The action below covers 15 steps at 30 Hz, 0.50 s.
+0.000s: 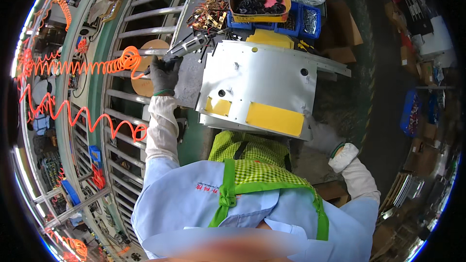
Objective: The recorder is assembling components on a metal plate, using an air screwdriver to fasten screws.
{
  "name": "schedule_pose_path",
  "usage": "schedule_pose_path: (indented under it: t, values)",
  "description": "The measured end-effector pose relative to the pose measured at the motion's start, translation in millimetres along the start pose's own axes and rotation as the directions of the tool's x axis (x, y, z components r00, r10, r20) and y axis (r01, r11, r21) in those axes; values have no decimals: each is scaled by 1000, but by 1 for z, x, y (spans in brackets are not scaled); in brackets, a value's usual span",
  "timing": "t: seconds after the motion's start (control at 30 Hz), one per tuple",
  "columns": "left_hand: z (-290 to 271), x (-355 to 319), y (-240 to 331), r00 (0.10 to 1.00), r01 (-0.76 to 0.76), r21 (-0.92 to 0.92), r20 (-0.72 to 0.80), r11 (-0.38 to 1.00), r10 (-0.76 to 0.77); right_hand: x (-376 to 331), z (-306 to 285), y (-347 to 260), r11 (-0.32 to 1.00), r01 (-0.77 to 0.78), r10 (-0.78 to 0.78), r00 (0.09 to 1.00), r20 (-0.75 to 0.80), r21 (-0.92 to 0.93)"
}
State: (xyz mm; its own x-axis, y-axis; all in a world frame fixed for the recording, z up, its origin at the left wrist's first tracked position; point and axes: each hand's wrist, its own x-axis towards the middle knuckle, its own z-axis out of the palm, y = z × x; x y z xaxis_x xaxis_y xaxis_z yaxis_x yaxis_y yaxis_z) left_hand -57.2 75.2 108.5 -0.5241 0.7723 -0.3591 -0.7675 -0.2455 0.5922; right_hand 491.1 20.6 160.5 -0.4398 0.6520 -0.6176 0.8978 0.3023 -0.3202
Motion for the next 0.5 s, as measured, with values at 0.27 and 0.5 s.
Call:
schedule_pose_path:
  t: [0.27,0.5]
  values:
    - [-16,89,-17,983,-95,181,174,979,63,-122,-115,-36,989,-144,144,976,-164,10]
    - [-19,174,-111,820,-421,612,573,670,-9,-216,-60,-46,914,-392,377,734,-565,101]
